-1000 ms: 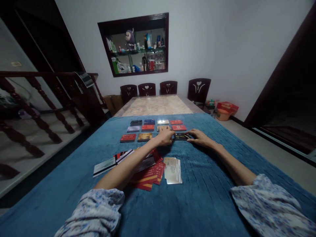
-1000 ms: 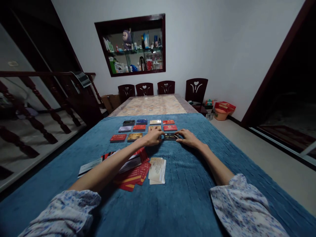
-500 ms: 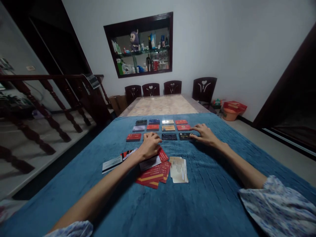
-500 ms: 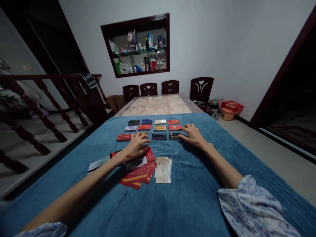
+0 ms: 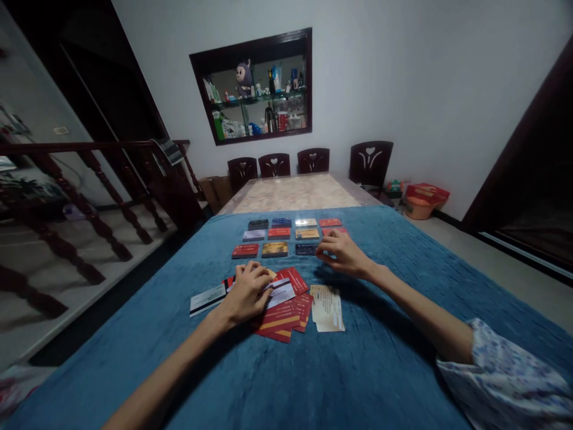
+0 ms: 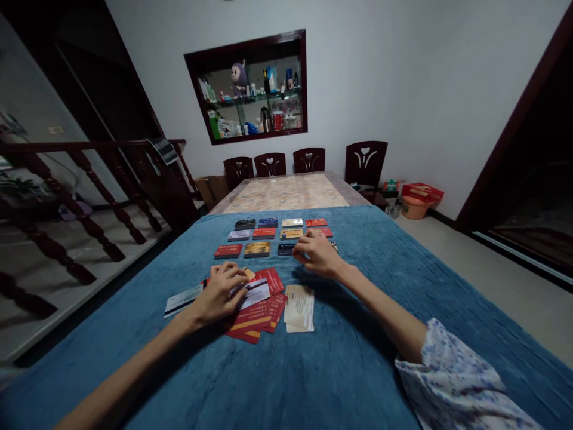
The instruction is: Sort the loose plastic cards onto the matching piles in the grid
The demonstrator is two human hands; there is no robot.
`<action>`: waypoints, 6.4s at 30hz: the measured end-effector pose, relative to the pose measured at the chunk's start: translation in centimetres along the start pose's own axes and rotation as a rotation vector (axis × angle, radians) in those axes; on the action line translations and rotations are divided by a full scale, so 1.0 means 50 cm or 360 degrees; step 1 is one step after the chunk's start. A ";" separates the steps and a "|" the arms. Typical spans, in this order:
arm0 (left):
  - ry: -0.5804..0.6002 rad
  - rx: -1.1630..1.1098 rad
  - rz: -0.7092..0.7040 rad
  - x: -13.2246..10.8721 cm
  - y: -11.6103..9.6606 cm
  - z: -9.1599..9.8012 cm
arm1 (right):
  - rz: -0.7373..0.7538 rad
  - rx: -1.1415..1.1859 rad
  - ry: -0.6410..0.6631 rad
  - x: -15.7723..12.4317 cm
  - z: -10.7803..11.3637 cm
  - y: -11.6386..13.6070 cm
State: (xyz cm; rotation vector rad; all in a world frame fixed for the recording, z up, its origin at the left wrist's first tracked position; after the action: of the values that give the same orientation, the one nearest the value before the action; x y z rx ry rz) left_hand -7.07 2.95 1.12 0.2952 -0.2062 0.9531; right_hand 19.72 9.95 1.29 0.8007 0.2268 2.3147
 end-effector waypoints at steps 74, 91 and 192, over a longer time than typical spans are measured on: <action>-0.0693 -0.0156 0.0016 -0.033 0.049 -0.012 | 0.0309 0.0137 -0.0201 0.028 -0.126 0.123; -0.0535 -0.0440 0.0194 -0.028 0.043 -0.032 | 0.0227 0.0696 -0.0398 0.033 -0.117 0.122; 0.0305 -0.0170 0.0255 0.098 0.233 0.005 | -0.0079 -0.0503 0.0408 0.235 -0.131 0.123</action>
State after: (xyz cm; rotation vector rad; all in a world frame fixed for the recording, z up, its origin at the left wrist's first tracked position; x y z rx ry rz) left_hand -13.94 12.95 4.67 0.0887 -0.1055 1.1181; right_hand 5.54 13.22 3.98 0.3381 -0.0103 2.3235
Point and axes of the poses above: each hand's wrist, its own x-axis towards the middle knuckle, its own z-axis out of the back of the hand, y = z × x, the point moved 3 cm from there along x, towards the middle knuckle, and after that the axes turned 14 degrees about x, right-handed, at the moved point
